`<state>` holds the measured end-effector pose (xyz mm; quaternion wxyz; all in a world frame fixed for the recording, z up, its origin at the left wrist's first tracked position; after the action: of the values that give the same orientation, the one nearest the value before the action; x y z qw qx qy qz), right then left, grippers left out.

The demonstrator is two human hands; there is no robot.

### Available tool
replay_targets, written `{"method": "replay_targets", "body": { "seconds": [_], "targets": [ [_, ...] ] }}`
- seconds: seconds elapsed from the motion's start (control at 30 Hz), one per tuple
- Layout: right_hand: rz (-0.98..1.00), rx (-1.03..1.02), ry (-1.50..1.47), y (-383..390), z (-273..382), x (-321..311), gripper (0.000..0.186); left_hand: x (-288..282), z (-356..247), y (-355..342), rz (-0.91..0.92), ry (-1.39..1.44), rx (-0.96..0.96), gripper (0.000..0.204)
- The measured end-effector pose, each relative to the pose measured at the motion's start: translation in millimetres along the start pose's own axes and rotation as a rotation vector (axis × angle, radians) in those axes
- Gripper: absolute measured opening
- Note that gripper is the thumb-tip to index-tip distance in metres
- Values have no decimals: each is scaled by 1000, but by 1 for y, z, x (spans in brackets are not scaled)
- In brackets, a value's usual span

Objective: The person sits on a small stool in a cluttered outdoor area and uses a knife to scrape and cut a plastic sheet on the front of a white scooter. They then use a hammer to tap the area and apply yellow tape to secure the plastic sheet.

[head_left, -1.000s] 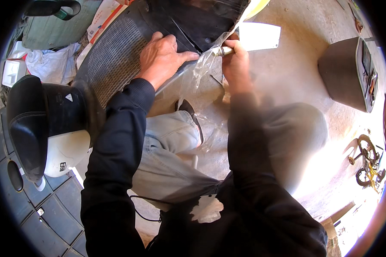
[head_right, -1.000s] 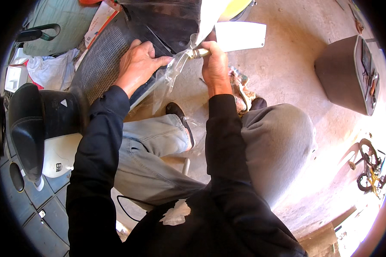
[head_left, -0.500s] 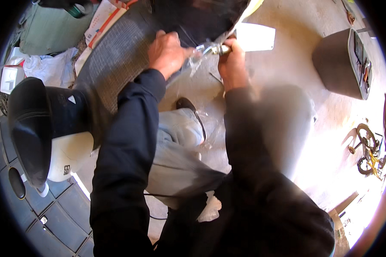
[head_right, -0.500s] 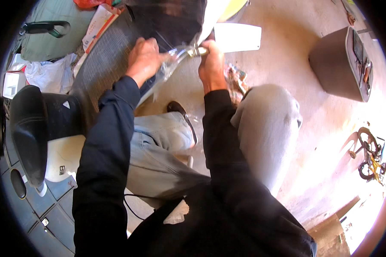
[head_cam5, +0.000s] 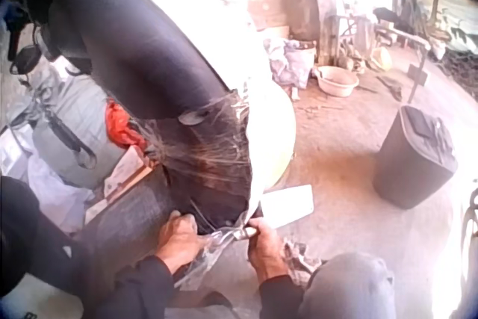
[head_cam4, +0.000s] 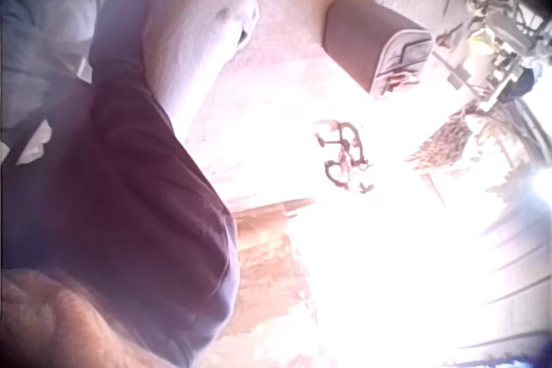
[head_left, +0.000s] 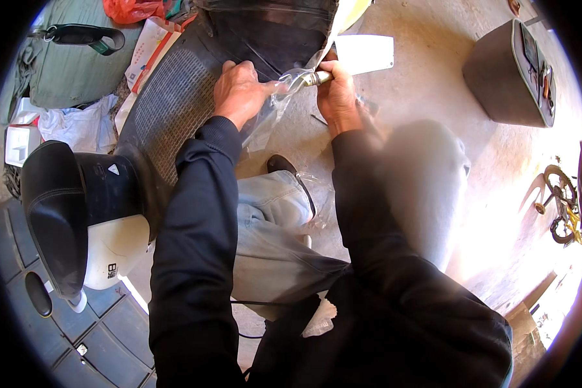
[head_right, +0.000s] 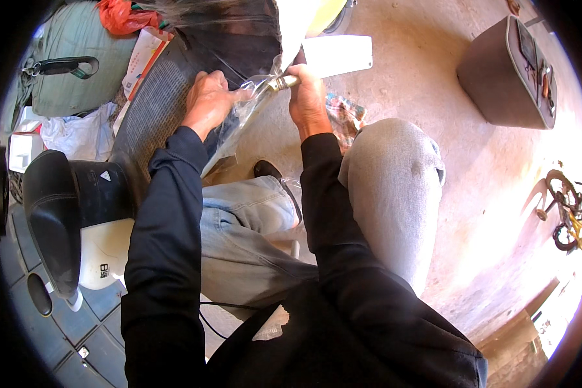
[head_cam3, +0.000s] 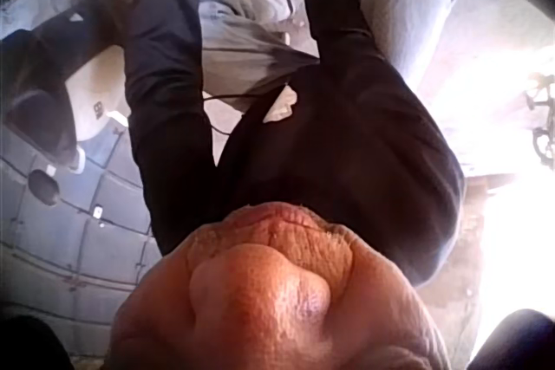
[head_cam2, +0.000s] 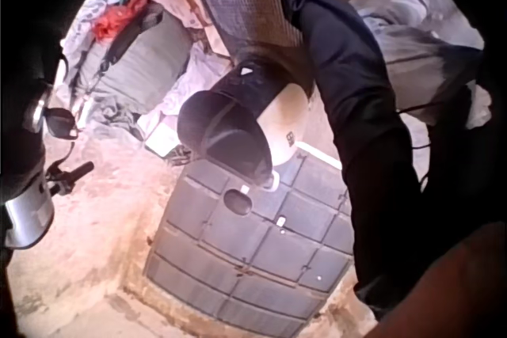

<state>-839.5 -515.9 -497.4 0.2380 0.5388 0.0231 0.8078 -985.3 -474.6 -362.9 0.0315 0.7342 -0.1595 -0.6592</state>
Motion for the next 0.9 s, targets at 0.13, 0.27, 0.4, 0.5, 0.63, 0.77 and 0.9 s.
{"method": "replay_targets", "body": {
  "seconds": [0.13, 0.27, 0.4, 0.5, 0.63, 0.77, 0.9],
  "targets": [
    [-4, -22, -3, 5, 0, 5, 11, 2, 2, 3, 3, -25, 9, 57],
    [-22, -38, -34, 1, -1, 5, 14, -2, -1, 0, 23, -21, -23, 56],
    [-1, -28, -40, 2, 1, 6, 16, -1, 2, 1, -1, 7, -5, 55],
    [6, -41, -37, 1, 4, 9, 15, 1, 6, -4, 0, 73, 5, 53],
    [5, -22, -36, 2, 3, 5, 12, 3, 13, -10, 35, 183, -5, 50],
    [-23, -4, -28, -3, -6, -4, 7, 3, 17, -13, 30, 219, -45, 47],
    [-40, -4, -64, 4, -3, -2, 4, -1, 12, -13, 34, 262, -31, 47]
  ]
}}
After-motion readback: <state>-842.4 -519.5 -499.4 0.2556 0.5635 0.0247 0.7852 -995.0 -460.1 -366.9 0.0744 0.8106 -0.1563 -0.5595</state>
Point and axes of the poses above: each hand's wrist, its own y-axis away from the middle knuckle, its own x-axis out of the palm, z = x × y, the point moved 4 cm from there along -y, towards the middle knuckle, and after that the axes turned 6 degrees about -y, right-handed, at the moved point
